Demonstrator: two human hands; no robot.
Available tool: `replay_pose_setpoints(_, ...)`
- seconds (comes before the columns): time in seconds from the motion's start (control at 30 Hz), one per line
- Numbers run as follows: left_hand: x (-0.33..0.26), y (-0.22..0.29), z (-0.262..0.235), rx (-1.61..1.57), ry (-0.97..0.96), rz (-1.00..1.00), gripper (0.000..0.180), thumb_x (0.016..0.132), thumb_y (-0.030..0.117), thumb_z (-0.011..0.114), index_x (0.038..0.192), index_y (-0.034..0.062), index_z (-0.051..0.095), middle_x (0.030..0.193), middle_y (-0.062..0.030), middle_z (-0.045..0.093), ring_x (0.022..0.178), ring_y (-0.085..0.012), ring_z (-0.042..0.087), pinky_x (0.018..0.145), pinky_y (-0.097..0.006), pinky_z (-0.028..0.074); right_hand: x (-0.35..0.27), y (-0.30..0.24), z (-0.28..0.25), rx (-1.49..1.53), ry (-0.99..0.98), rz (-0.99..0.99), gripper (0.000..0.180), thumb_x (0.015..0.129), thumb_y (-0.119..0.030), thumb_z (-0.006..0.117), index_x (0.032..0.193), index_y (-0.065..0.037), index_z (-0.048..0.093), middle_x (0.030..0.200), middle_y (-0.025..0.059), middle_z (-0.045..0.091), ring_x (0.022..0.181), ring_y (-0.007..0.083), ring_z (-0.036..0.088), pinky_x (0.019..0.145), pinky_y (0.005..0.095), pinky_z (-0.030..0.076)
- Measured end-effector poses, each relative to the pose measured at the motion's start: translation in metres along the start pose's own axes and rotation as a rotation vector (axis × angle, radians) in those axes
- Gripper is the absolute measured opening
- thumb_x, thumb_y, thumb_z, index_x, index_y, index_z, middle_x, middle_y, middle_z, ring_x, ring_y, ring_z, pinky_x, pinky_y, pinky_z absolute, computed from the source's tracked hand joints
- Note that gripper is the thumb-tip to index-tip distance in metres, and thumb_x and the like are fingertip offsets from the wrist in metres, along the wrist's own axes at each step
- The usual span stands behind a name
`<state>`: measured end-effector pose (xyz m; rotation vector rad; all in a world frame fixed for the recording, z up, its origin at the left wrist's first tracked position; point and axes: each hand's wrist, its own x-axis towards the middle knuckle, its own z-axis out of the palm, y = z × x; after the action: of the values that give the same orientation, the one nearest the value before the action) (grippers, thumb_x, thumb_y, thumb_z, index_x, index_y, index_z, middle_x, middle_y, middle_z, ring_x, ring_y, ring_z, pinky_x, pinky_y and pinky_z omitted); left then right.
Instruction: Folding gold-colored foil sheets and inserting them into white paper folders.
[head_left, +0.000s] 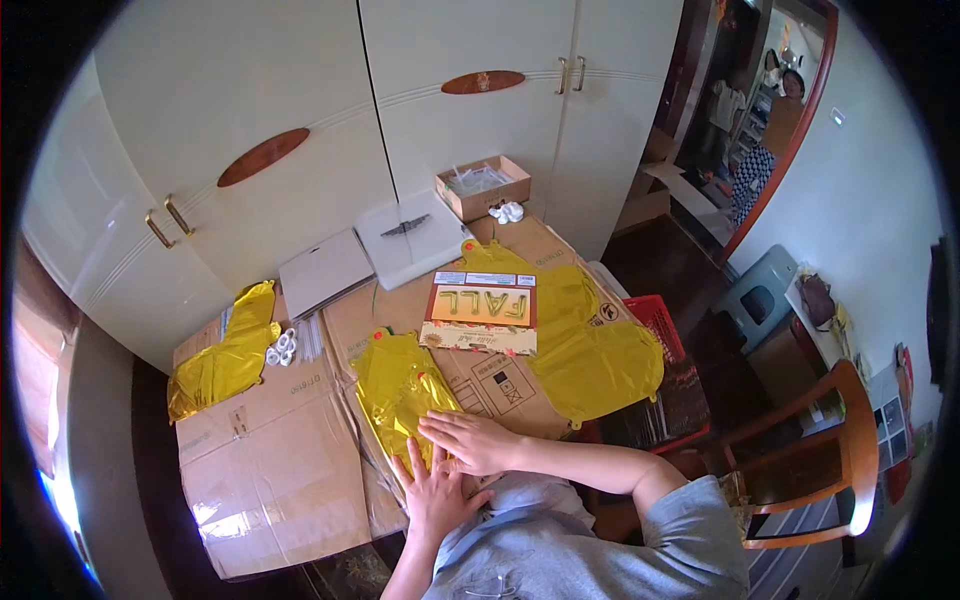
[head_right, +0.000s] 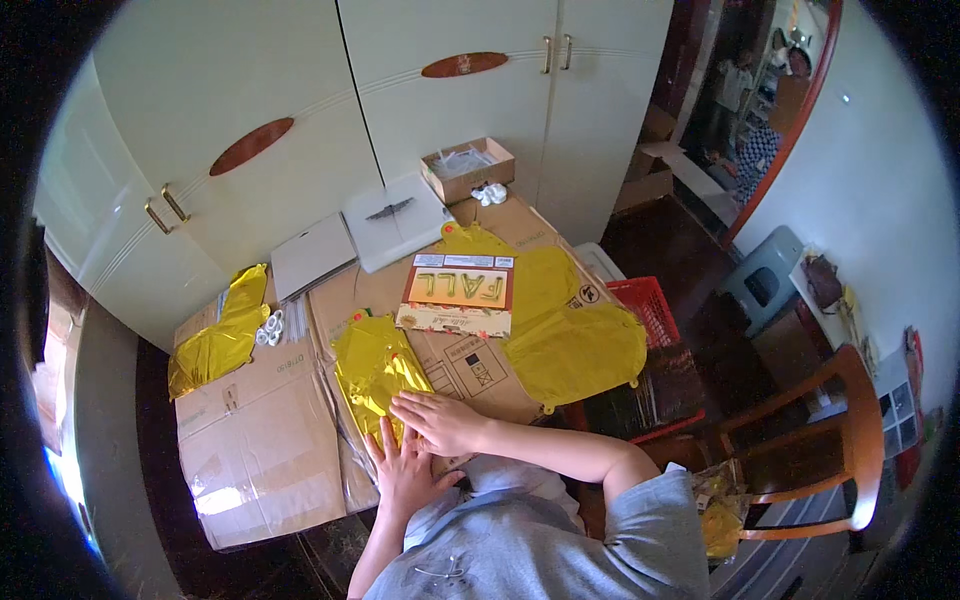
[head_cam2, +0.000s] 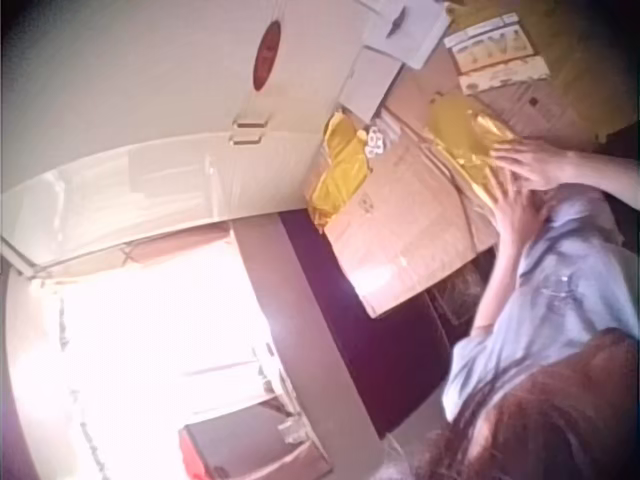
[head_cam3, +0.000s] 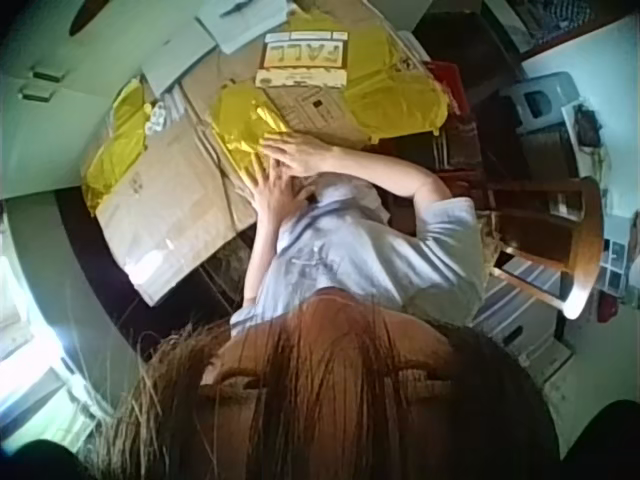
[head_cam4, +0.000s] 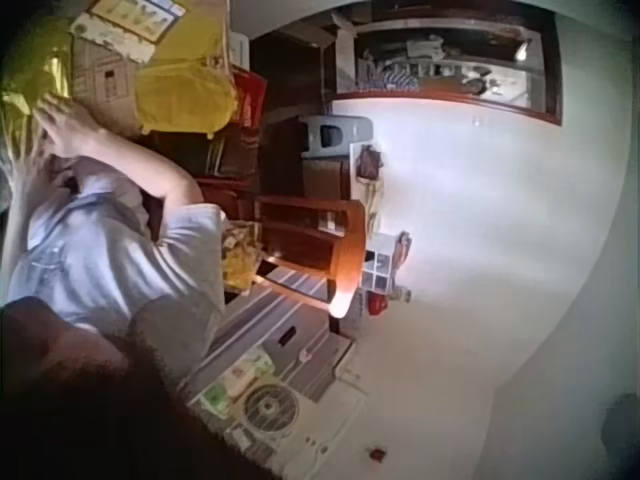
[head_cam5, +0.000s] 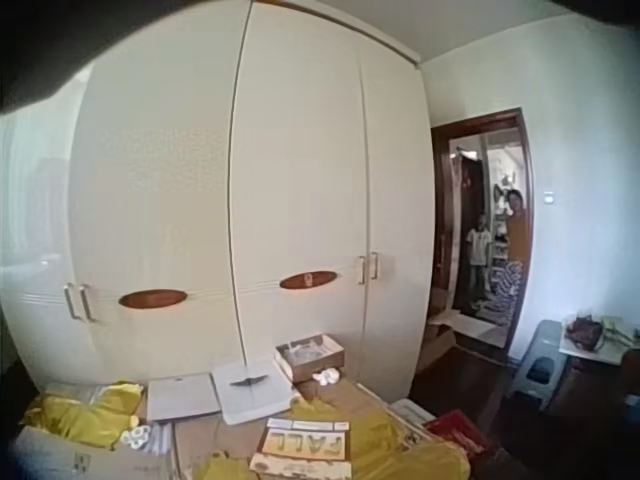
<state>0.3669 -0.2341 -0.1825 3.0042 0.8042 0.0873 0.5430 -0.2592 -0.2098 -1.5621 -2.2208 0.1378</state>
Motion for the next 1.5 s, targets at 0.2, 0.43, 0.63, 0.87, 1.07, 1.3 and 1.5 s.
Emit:
replay_pose_setpoints(0.2,0.001,0.000,-0.005,0.029,-0.082,-0.018,0.087,0.076,0.080,0.051,0.141,0.0220,0.050,0.157,-0.0142,0.026,0.142,-0.0516,0.018,0.109,-0.072,0.009,0.004,0.010,0.002,-0.168,-0.176,0.020,0.093,0.092,-0.069,0.035,0.154,-0.003,0.015,0.159,0.0144,0.022,0.148,0.0246,0.019,0.121,0.0484,0.009)
replay_pose_setpoints(0.43,-0.002,-0.002,-0.004,-0.015,-0.064,-0.026,0.093,0.075,0.078,0.053,0.146,0.0205,0.043,0.155,-0.0172,0.030,0.142,-0.0527,0.017,0.108,-0.074,0.005,0.016,0.021,-0.028,-0.355,-0.409,0.098,0.093,0.092,-0.073,0.006,0.155,-0.006,0.009,0.163,0.0097,0.010,0.150,0.0230,0.008,0.121,0.0456,0.002)
replay_pose_setpoints(0.63,-0.001,0.000,-0.008,-0.048,0.001,-0.029,0.092,0.074,0.076,0.057,0.149,0.0269,0.037,0.152,-0.0144,0.035,0.140,-0.0505,0.024,0.107,-0.075,0.010,0.028,0.045,-0.032,-0.358,-0.338,0.202,0.081,0.098,-0.063,0.020,0.154,-0.004,0.017,0.161,0.0111,0.018,0.150,0.0238,0.014,0.121,0.0465,0.005)
replay_pose_setpoints(0.87,-0.002,0.000,-0.009,-0.069,-0.017,-0.029,0.091,0.075,0.077,0.055,0.149,0.0260,0.037,0.153,-0.0175,0.033,0.141,-0.0518,0.020,0.108,-0.073,0.009,0.039,0.059,-0.029,-0.437,-0.163,0.201,0.069,0.100,-0.051,0.036,0.149,-0.002,0.032,0.156,0.0118,0.032,0.147,0.0247,0.022,0.121,0.0455,0.012)
replay_pose_setpoints(1.07,-0.005,-0.002,-0.005,-0.067,0.063,-0.023,0.092,0.077,0.078,0.050,0.149,0.0213,0.038,0.151,-0.0160,0.037,0.140,-0.0494,0.025,0.109,-0.072,0.012,0.043,0.065,-0.031,-0.316,-0.194,0.243,0.066,0.101,-0.047,0.035,0.150,-0.003,0.030,0.158,0.0114,0.028,0.148,0.0271,0.019,0.121,0.0463,0.012)
replay_pose_setpoints(1.3,-0.009,-0.002,-0.009,-0.064,0.106,-0.033,0.088,0.083,0.075,0.045,0.148,0.0165,0.039,0.151,-0.0176,0.037,0.141,-0.0448,0.026,0.110,-0.070,0.014,0.044,0.080,-0.100,-0.487,-0.235,0.459,0.075,0.088,-0.032,0.062,0.151,-0.010,0.027,0.156,0.0183,0.028,0.143,0.0347,0.030,0.116,0.0500,0.029)
replay_pose_setpoints(1.5,-0.013,-0.001,-0.002,-0.149,0.173,-0.040,0.079,0.085,0.064,0.055,0.146,0.0149,0.042,0.150,-0.0174,0.037,0.141,-0.0445,0.026,0.111,-0.067,0.017,0.024,0.136,-0.069,-0.619,-0.010,0.068,0.050,0.083,-0.016,0.061,0.129,0.001,0.054,0.109,0.0165,0.068,0.095,0.0326,0.069,0.072,0.0386,0.061)
